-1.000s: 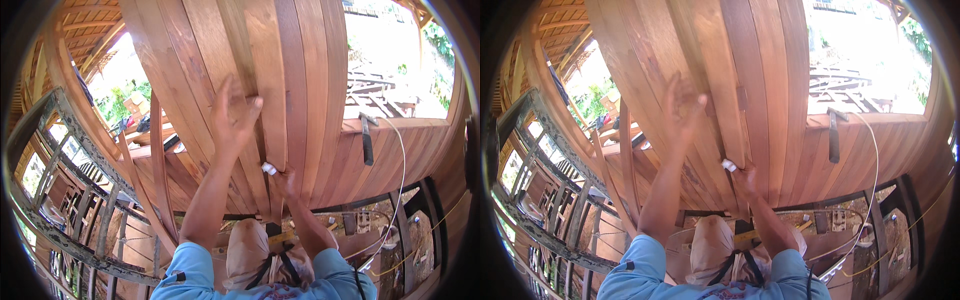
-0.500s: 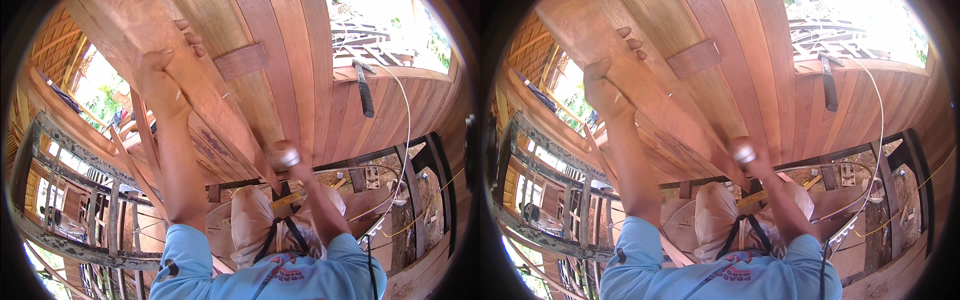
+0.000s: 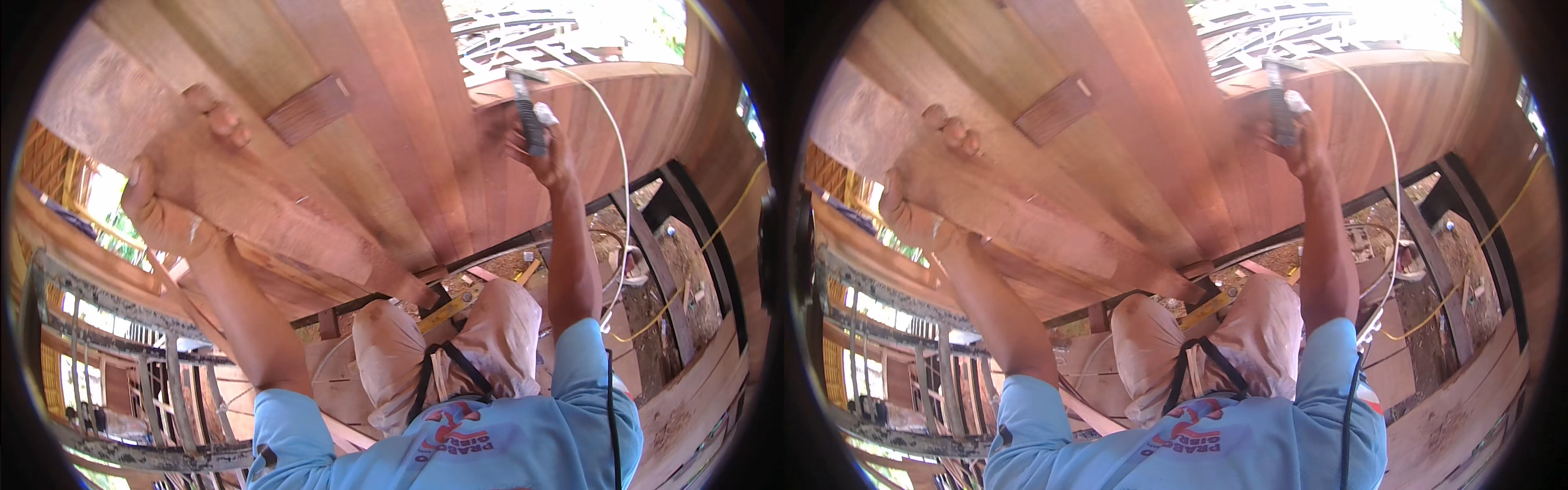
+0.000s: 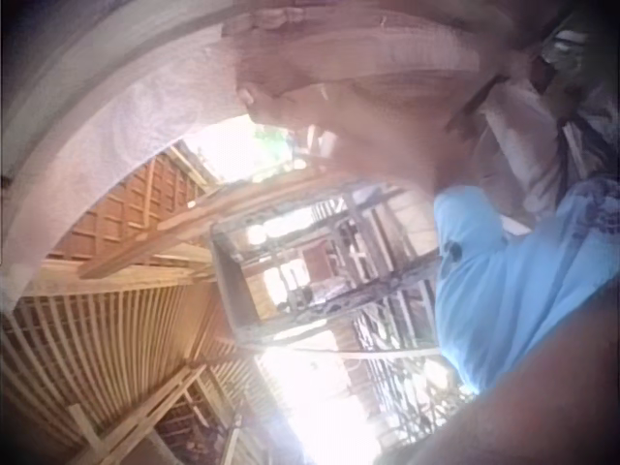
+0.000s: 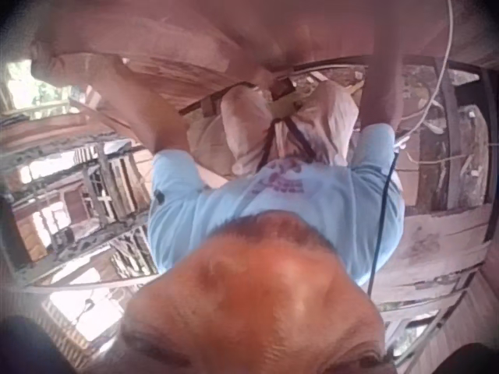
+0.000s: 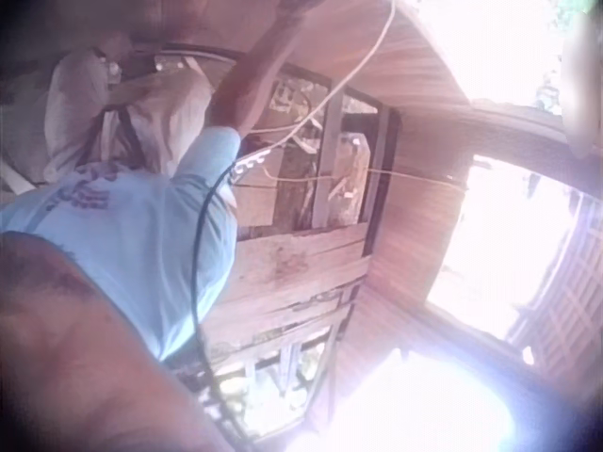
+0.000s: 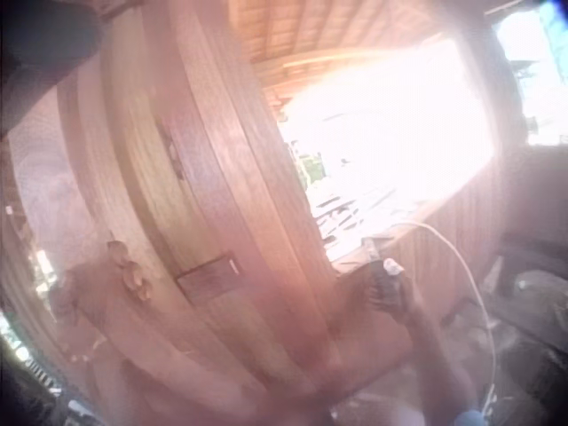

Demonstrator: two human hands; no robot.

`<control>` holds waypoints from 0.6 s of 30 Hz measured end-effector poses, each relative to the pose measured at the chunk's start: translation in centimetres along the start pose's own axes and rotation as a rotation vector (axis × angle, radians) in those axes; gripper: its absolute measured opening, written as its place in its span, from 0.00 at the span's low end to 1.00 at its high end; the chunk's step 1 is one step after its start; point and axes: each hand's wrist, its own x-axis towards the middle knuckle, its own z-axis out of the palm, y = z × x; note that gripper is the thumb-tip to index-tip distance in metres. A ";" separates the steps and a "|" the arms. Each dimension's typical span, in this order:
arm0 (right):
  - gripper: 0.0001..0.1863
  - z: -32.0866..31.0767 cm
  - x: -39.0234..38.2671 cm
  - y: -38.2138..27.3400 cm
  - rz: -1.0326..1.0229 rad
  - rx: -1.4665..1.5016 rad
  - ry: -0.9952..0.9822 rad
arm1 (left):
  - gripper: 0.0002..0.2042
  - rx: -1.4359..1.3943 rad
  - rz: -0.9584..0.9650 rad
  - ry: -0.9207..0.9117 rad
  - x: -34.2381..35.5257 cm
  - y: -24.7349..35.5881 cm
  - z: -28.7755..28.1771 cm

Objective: The person installs wooden panels on a curved ceiling structure using a nail gun, hammer, and spirit level. They position each panel, secure it with nails, and check alignment with the level before moving to the next section.

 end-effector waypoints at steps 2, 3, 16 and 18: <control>0.25 0.4 2.1 -0.5 -0.041 -0.023 -0.019 | 0.39 0.011 0.011 -0.027 0.3 -0.3 0.8; 0.24 2.4 2.1 -0.1 -0.049 -0.033 -0.037 | 0.38 0.027 0.017 -0.027 0.2 -0.2 0.8; 0.37 10.1 -12.3 2.9 -0.212 -0.438 -0.046 | 0.33 0.273 0.024 0.116 1.1 -1.4 1.8; 0.45 11.2 -15.1 4.8 -0.166 -0.446 -0.161 | 0.33 0.271 0.048 0.095 0.8 -1.5 2.4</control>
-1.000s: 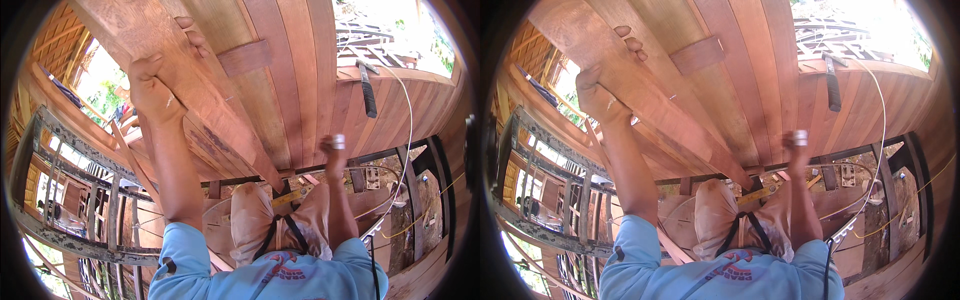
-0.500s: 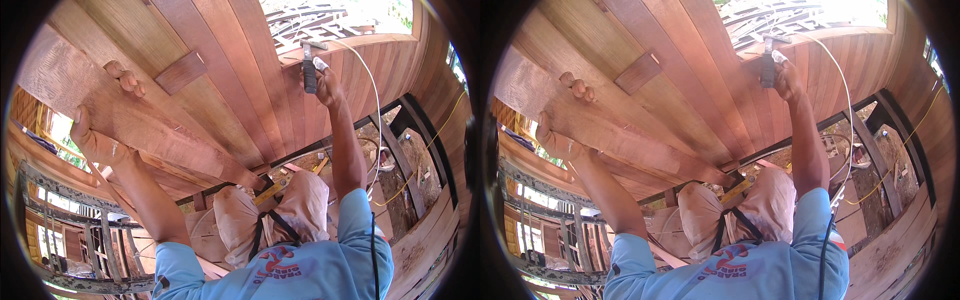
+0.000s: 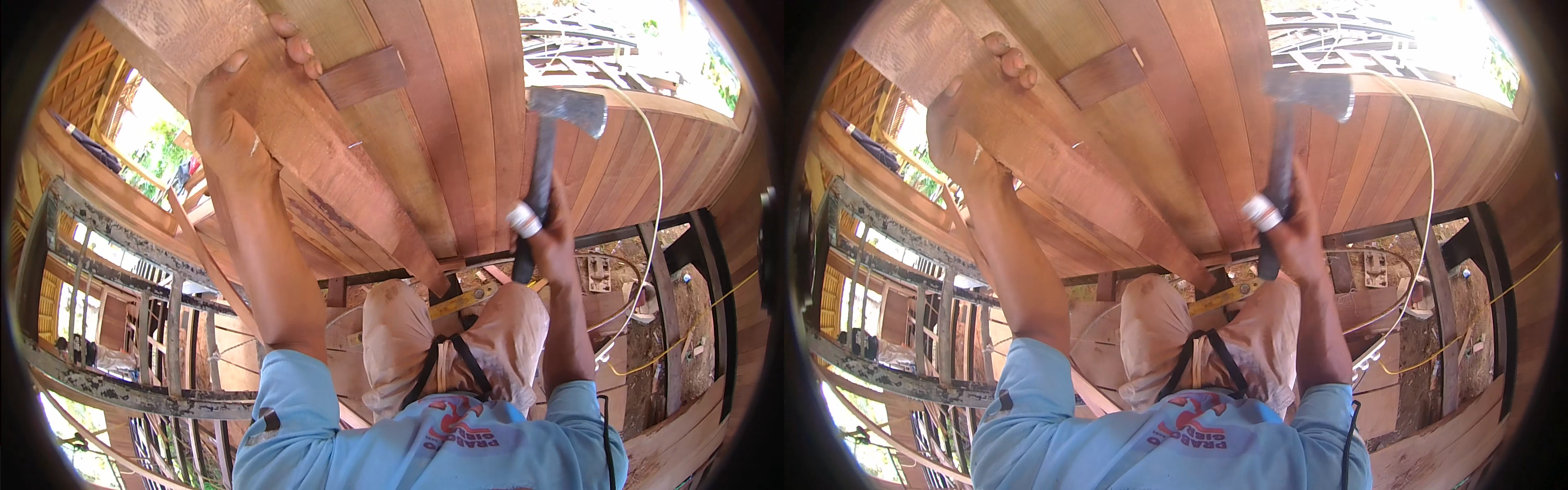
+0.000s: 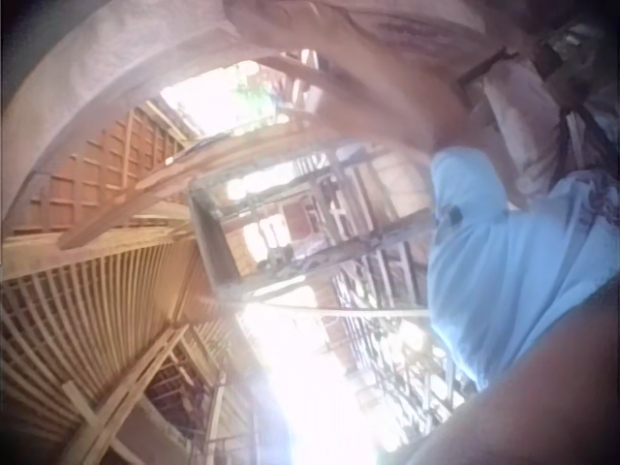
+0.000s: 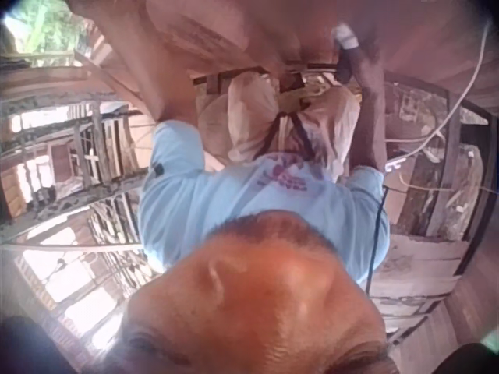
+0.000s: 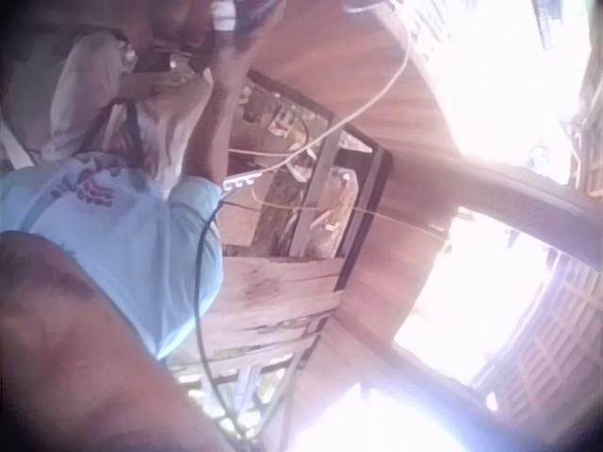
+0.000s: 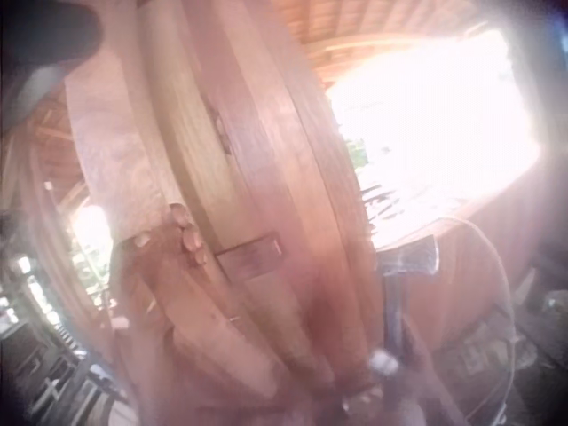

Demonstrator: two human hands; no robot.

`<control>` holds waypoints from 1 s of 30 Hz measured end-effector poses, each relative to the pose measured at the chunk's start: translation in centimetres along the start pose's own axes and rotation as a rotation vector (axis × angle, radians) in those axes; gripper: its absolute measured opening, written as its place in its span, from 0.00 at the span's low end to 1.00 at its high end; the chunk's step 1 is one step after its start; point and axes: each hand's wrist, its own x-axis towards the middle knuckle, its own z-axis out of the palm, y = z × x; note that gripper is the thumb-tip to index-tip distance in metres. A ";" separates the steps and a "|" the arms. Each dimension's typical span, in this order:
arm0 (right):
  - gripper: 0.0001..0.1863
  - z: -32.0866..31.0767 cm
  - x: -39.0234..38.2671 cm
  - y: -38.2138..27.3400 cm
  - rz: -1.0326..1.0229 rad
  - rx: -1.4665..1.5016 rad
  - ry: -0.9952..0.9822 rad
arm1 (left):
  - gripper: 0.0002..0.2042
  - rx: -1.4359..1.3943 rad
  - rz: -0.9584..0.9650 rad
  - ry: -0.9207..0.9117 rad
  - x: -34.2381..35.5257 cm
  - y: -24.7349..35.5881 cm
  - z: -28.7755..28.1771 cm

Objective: The person installs wooden panels on a curved ceiling structure using a nail gun, hammer, and spirit level. They position each panel, secure it with nails, and check alignment with the level before moving to the next section.

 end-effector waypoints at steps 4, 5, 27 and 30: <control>0.51 3.6 -1.2 -0.4 -0.250 -0.159 -0.102 | 0.33 -0.147 0.055 -0.092 -0.3 -0.3 1.6; 0.52 4.6 -1.5 -0.5 -0.299 -0.161 -0.093 | 0.33 -0.144 0.060 -0.093 -0.4 -0.4 1.7; 0.46 9.1 -3.9 1.8 -0.454 -0.497 -0.251 | 0.28 0.076 0.080 0.154 -0.8 -0.1 0.9; 0.48 10.4 -4.4 2.3 -0.392 -0.193 -0.060 | 0.26 0.113 0.087 0.180 -0.6 -0.3 1.1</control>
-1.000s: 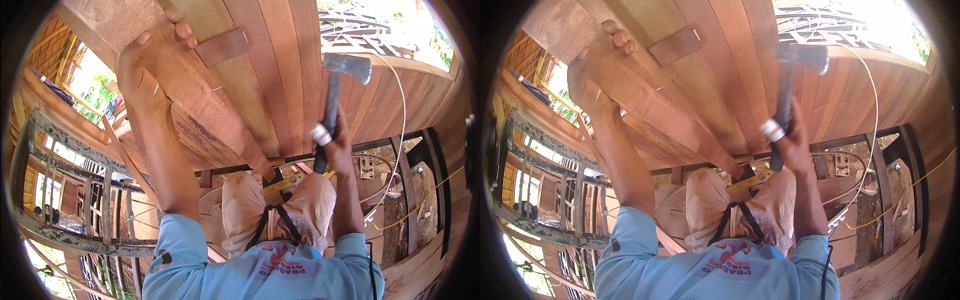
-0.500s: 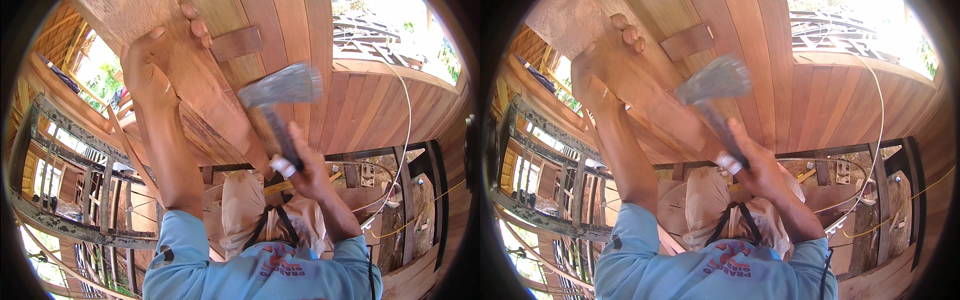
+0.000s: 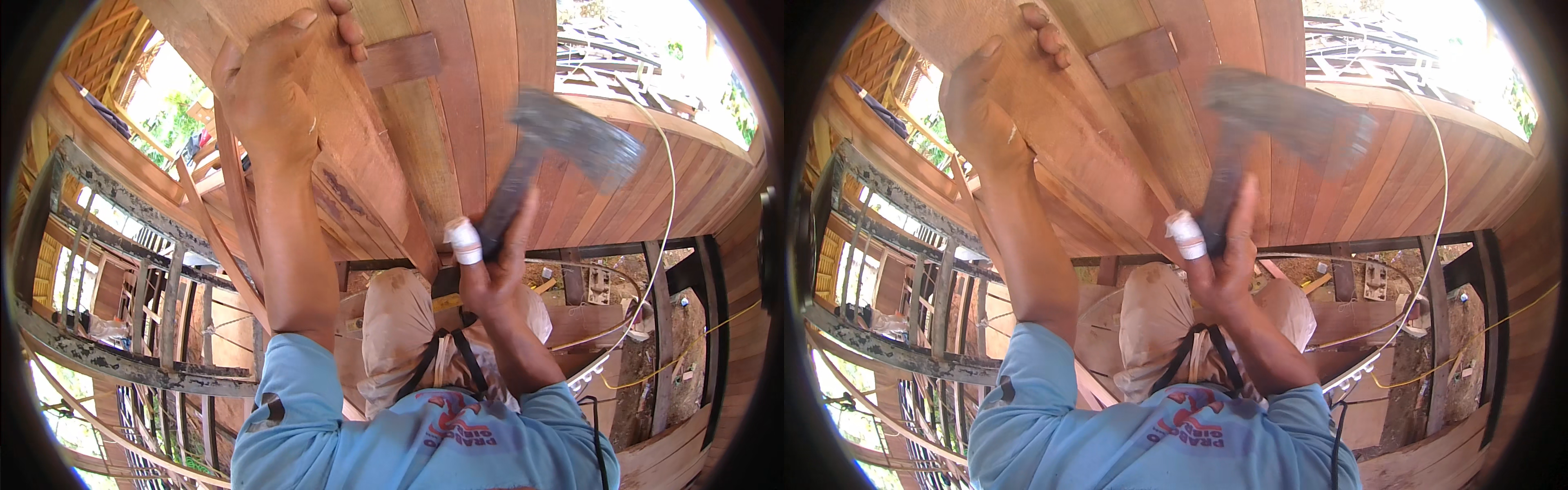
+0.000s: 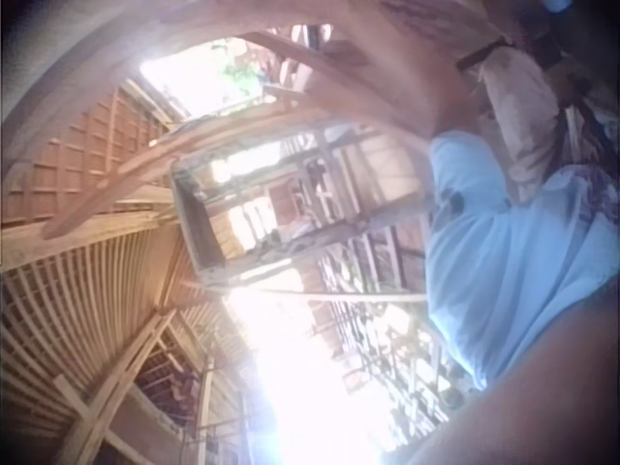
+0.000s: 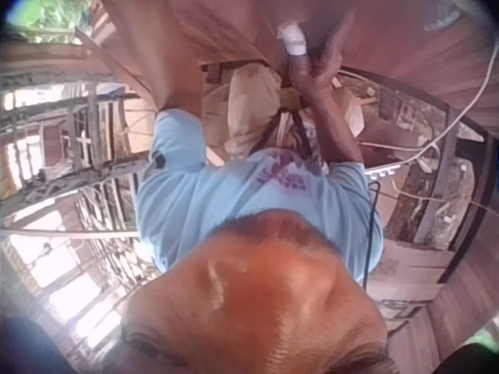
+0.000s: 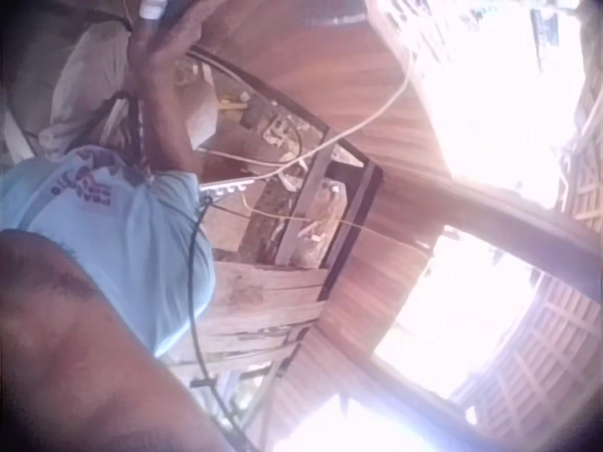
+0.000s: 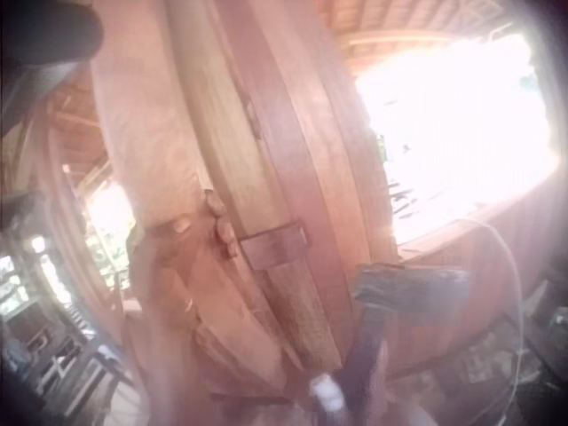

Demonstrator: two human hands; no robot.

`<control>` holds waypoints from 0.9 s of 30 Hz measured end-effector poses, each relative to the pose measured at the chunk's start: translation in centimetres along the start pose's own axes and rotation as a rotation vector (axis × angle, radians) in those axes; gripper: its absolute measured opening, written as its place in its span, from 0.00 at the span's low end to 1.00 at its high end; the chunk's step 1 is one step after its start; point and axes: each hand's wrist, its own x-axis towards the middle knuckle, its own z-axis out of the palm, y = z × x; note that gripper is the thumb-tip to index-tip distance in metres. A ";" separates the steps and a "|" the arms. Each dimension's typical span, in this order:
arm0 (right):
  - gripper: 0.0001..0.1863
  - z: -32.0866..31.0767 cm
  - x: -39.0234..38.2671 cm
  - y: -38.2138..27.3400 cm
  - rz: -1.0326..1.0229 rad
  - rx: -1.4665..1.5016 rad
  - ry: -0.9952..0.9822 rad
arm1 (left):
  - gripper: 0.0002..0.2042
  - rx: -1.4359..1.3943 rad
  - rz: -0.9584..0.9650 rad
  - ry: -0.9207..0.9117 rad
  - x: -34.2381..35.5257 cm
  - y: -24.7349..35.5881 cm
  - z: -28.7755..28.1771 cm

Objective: The person installs wooden panels on a curved ceiling structure using a nail gun, hammer, and spirit level. They position each panel, secure it with nails, and check alignment with the level before moving to the next section.

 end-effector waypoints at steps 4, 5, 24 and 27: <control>0.44 0.5 0.4 -0.5 -0.032 -0.147 -0.146 | 0.25 0.056 -0.013 0.045 0.3 -0.1 -0.1; 0.43 0.3 0.6 -0.6 -0.029 -0.226 -0.249 | 0.25 0.091 -0.036 0.062 0.0 0.1 -0.1; 0.49 -0.5 -2.2 3.6 0.373 0.171 -0.357 | 0.24 -0.016 -0.087 -0.020 -5.6 -3.0 -5.4; 0.48 -1.4 -2.7 3.3 0.388 0.105 -0.442 | 0.31 0.134 -0.127 0.009 -6.0 -1.5 -4.9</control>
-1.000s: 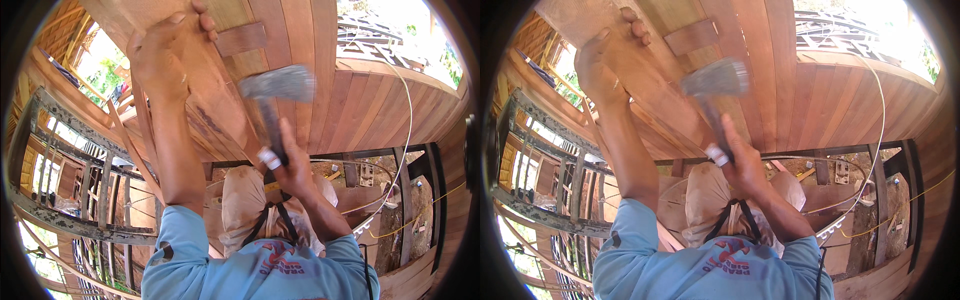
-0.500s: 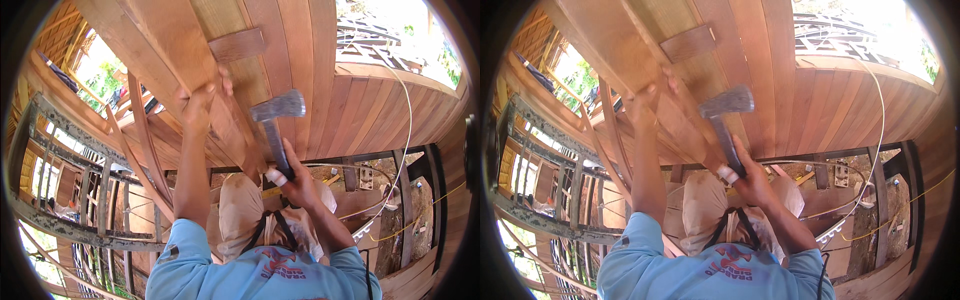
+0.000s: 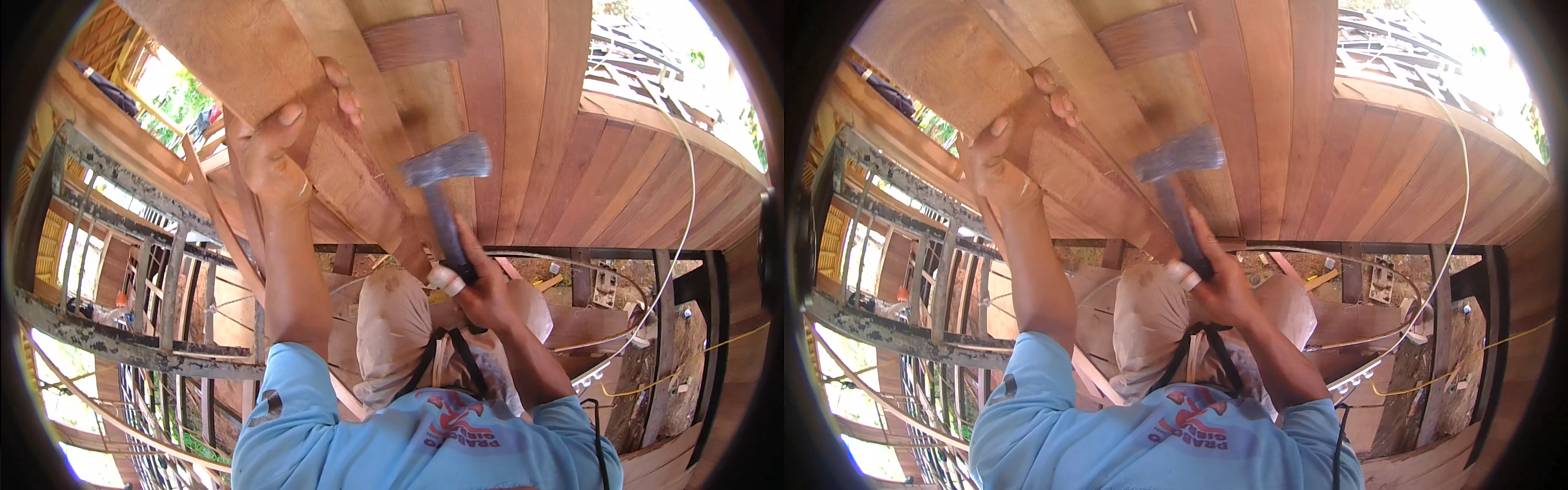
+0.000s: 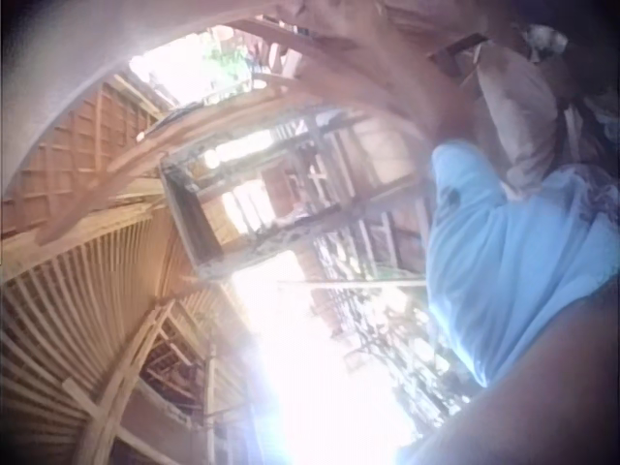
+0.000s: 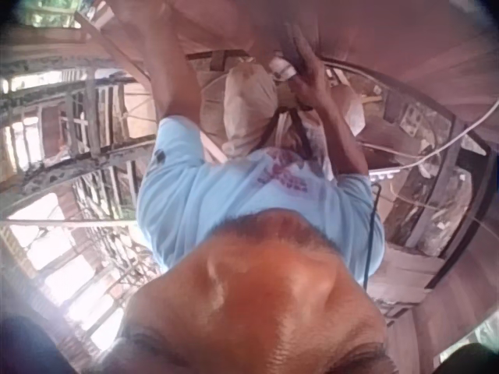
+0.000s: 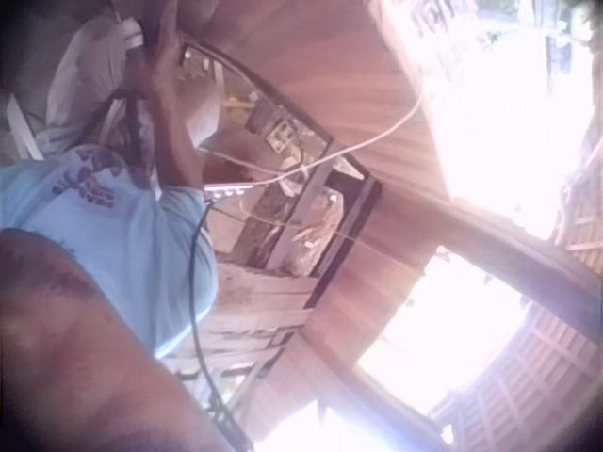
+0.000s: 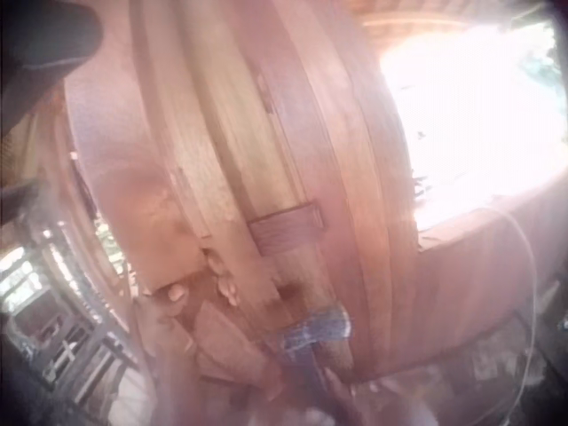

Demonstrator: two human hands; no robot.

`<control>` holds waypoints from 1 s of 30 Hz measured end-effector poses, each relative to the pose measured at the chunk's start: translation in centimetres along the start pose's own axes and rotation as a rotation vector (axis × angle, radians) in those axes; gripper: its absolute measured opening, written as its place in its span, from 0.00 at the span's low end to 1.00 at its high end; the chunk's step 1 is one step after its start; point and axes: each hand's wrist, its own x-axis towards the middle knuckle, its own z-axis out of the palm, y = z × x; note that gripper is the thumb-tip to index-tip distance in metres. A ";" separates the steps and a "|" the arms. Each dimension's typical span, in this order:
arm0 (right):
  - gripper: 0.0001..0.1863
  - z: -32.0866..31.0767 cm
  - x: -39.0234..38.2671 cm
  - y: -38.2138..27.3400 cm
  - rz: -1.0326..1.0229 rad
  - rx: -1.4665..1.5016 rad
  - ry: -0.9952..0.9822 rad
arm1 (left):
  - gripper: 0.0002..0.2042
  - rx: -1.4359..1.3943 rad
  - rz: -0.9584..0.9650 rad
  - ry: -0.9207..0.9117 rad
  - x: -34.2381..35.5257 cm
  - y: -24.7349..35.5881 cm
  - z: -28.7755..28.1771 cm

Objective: The person installs wooden panels on a curved ceiling structure using a nail gun, hammer, and spirit level. They position each panel, secure it with nails, and check alignment with the level before moving to the next section.

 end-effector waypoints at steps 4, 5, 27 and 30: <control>0.48 0.9 0.0 -2.4 0.081 0.326 0.236 | 0.26 -0.093 0.060 -0.001 0.4 -0.5 -0.7; 0.48 1.5 -0.3 -1.7 0.027 0.293 0.277 | 0.26 -0.089 0.061 -0.003 0.6 -0.5 -0.2; 0.21 -26.6 9.4 -3.2 0.180 -0.126 0.650 | 0.18 0.496 0.385 0.230 18.5 5.7 0.2; 0.18 -28.1 10.0 -4.7 0.249 -0.235 0.672 | 0.36 0.484 0.310 0.274 17.4 4.8 8.1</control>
